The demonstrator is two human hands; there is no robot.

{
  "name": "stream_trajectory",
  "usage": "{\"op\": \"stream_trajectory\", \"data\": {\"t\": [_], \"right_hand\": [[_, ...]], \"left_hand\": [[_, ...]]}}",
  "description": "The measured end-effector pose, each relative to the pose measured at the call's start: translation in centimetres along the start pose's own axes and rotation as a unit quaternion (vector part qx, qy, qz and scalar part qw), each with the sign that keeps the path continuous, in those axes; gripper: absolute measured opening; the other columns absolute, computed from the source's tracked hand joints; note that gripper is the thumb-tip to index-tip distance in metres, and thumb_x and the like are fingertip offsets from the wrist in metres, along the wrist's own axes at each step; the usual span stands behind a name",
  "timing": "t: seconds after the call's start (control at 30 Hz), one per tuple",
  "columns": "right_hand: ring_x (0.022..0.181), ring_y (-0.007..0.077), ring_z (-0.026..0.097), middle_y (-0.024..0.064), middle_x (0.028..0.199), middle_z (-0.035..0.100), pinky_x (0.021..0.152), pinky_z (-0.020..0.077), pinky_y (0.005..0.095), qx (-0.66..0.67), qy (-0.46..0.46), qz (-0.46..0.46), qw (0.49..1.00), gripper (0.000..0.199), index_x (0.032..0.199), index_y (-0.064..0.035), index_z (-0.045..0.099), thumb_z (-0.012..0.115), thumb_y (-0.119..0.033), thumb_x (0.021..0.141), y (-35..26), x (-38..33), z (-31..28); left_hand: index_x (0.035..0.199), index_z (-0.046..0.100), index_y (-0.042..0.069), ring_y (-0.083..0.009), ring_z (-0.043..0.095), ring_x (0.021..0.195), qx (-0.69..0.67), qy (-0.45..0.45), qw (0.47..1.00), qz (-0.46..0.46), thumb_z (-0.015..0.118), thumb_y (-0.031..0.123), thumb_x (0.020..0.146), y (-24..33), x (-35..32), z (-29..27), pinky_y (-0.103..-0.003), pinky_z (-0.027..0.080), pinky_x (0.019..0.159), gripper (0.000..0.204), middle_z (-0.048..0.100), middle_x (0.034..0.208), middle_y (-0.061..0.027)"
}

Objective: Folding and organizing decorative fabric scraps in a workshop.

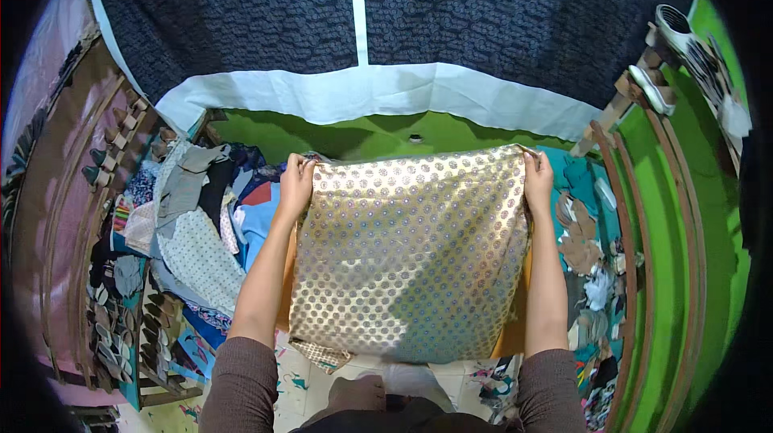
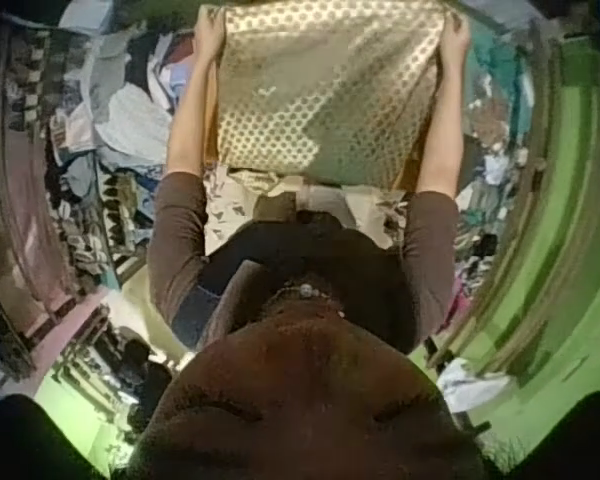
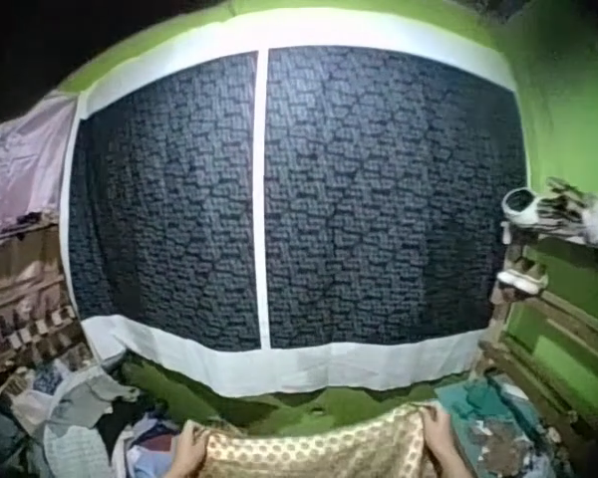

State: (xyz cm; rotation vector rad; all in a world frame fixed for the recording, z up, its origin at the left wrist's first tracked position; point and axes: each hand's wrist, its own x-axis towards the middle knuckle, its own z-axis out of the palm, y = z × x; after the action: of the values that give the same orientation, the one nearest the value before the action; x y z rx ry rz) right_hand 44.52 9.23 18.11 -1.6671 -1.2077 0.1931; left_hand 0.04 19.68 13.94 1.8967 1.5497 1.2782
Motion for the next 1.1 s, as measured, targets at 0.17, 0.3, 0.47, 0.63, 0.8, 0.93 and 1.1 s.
{"op": "stream_trajectory", "data": {"t": [0.17, 0.3, 0.47, 0.63, 0.8, 0.93, 1.1], "right_hand": [[0.086, 0.0404, 0.054, 0.029, 0.09, 0.055, 0.072, 0.0414, 0.043, -0.09, -0.054, 0.043, 0.994, 0.04, 0.104, 0.0079, 0.044, 0.043, -0.029, 0.089, 8.3, 1.7, 6.8], [0.078, 0.0444, 0.053, 0.0277, 0.085, 0.056, 0.064, 0.0407, 0.0481, -0.198, -0.11, 0.137, 0.964, 0.034, 0.105, 0.0022, 0.042, 0.041, -0.028, 0.089, 12.4, -0.8, 10.5], [0.072, 0.036, 0.051, 0.0192, 0.081, 0.054, 0.061, 0.0388, 0.0437, -0.269, -0.066, 0.093, 0.956, 0.035, 0.097, 0.0003, 0.049, 0.042, -0.033, 0.09, 13.3, -1.9, 11.5], [0.064, 0.0263, 0.048, 0.012, 0.079, 0.048, 0.055, 0.0368, 0.0359, -0.178, -0.011, 0.006, 0.984, 0.025, 0.088, 0.0008, 0.051, 0.045, -0.023, 0.09, 9.5, 1.5, 9.7], [0.086, 0.0298, 0.052, 0.0142, 0.095, 0.052, 0.069, 0.0407, 0.0397, -0.253, -0.085, 0.126, 0.955, 0.032, 0.101, -0.0001, 0.046, 0.049, -0.028, 0.087, 9.6, 2.7, 11.5], [0.117, 0.0371, 0.032, 0.0165, 0.123, 0.042, 0.098, 0.0207, 0.049, -0.352, 0.018, -0.034, 0.935, 0.048, 0.116, 0.0035, 0.038, 0.047, -0.032, 0.085, 7.7, -0.5, 12.0], [0.126, 0.0346, 0.024, 0.0164, 0.131, 0.034, 0.1, 0.0088, 0.0589, -0.348, -0.226, -0.078, 0.907, 0.051, 0.128, -0.0119, 0.037, 0.045, -0.037, 0.085, 0.6, -8.5, 15.0]], "left_hand": [[0.091, 0.043, 0.001, -0.0427, 0.053, 0.07, 0.063, -0.053, 0.996, -0.047, 0.049, 0.017, 0.085, -6.9, 0.6, 6.8, -0.047, 0.04, 0.06, 0.018, 0.055, 0.075, -0.024], [0.091, 0.043, 0.002, -0.0428, 0.053, 0.07, 0.148, -0.06, 0.986, -0.052, 0.05, 0.018, 0.084, -10.4, 0.3, 9.5, -0.049, 0.04, 0.06, 0.019, 0.055, 0.074, -0.0245], [0.091, 0.045, 0.003, -0.0419, 0.053, 0.067, 0.224, -0.061, 0.971, -0.062, 0.048, 0.018, 0.085, -10.6, 0.1, 10.3, -0.048, 0.04, 0.058, 0.017, 0.055, 0.073, -0.0224], [0.086, 0.043, 0.0, -0.0422, 0.052, 0.072, 0.12, 0.045, 0.992, -0.013, 0.047, 0.019, 0.088, -7.4, 3.7, 7.9, -0.043, 0.039, 0.057, 0.019, 0.054, 0.074, -0.0245], [0.09, 0.042, 0.001, -0.0417, 0.053, 0.073, 0.232, -0.054, 0.967, -0.088, 0.047, 0.022, 0.087, -6.2, 7.1, 8.5, -0.046, 0.041, 0.06, 0.022, 0.055, 0.076, -0.0247], [0.111, 0.045, 0.006, -0.0352, 0.046, 0.104, 0.332, -0.063, 0.941, -0.022, 0.05, 0.028, 0.082, -5.5, 4.9, 10.7, -0.049, 0.034, 0.085, 0.037, 0.049, 0.113, -0.0178], [0.133, 0.03, 0.016, -0.029, 0.022, 0.128, 0.347, -0.269, 0.896, 0.067, 0.036, 0.049, 0.086, 0.8, -3.9, 12.4, -0.047, 0.012, 0.105, 0.058, 0.027, 0.138, -0.0098]]}}
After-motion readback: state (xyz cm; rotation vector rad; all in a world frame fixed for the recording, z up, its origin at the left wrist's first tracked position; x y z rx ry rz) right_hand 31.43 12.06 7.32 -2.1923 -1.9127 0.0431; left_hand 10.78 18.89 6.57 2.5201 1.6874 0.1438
